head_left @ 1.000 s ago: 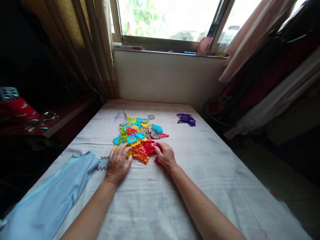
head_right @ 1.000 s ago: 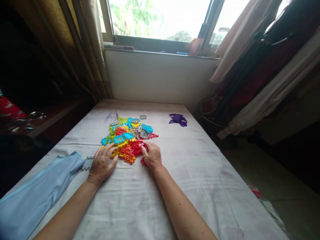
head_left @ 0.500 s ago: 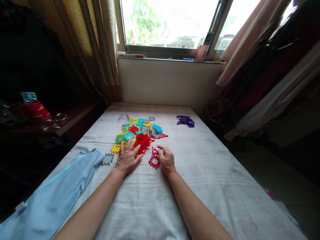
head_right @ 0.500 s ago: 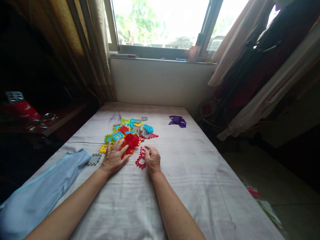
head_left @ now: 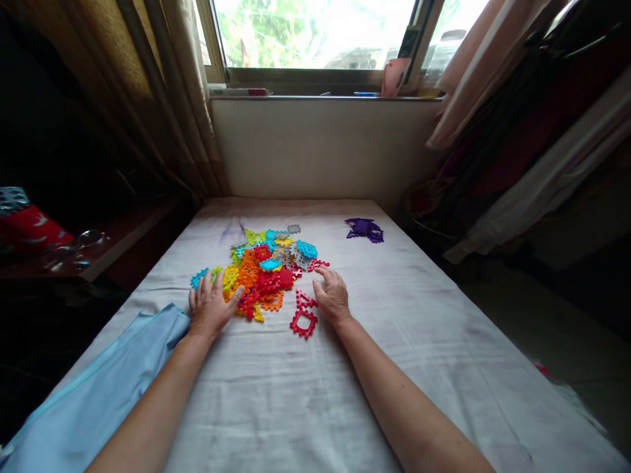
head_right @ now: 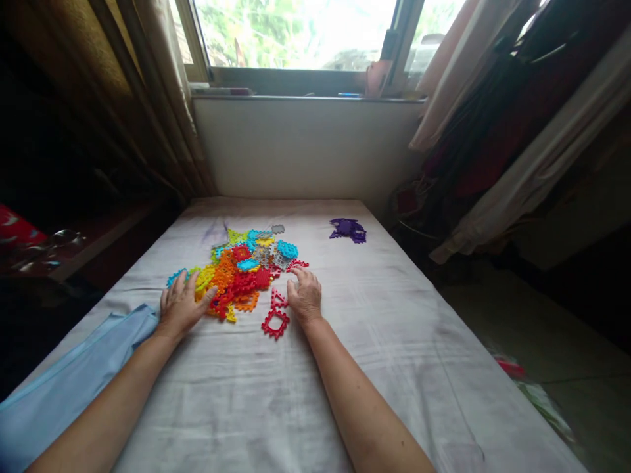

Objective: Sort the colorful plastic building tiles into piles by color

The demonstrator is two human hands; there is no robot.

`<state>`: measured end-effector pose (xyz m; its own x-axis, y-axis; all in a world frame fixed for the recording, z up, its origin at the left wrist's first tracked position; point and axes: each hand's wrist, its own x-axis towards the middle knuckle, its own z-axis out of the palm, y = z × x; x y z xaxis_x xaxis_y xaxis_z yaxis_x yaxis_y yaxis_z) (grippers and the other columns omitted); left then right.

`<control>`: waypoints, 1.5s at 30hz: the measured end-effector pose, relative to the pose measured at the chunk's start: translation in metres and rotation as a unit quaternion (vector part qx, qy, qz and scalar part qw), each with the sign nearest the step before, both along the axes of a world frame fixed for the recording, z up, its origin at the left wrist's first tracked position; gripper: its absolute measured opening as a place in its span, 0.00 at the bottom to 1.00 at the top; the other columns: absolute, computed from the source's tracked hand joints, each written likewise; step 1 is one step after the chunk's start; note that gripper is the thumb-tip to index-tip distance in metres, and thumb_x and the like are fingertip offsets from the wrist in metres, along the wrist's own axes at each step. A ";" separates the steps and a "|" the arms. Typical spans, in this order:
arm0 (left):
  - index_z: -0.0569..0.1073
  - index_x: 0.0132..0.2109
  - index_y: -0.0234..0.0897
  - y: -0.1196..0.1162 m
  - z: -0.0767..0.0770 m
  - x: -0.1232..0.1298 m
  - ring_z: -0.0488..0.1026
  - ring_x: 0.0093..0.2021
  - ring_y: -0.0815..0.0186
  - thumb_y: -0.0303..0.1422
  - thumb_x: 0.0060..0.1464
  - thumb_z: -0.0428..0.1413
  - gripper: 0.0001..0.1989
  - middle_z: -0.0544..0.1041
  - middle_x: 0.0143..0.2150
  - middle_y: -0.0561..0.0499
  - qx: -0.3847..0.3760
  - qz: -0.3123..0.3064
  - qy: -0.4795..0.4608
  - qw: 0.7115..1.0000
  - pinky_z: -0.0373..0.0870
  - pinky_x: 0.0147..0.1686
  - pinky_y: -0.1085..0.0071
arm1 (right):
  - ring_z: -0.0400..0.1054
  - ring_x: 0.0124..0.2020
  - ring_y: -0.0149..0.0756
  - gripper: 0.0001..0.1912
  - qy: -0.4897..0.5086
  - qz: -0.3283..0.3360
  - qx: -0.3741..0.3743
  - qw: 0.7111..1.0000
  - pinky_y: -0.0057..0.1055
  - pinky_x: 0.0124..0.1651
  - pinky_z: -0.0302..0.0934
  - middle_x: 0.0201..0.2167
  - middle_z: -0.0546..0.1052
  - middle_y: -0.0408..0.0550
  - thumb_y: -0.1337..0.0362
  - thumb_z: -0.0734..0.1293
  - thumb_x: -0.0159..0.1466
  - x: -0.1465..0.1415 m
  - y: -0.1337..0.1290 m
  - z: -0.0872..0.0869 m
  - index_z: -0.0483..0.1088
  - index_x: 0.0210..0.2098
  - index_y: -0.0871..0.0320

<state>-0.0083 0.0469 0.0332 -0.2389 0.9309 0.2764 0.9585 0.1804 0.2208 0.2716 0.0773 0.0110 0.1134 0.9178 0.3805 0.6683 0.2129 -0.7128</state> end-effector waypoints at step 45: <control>0.79 0.50 0.44 -0.005 -0.010 0.036 0.57 0.69 0.47 0.42 0.62 0.48 0.18 0.69 0.65 0.44 0.057 -0.123 -0.006 0.991 0.38 0.68 0.39 | 0.60 0.64 0.53 0.25 -0.180 0.261 0.003 0.948 0.54 0.64 0.51 0.62 0.70 0.56 0.53 0.74 0.58 -0.029 0.028 0.034 0.74 0.54 0.51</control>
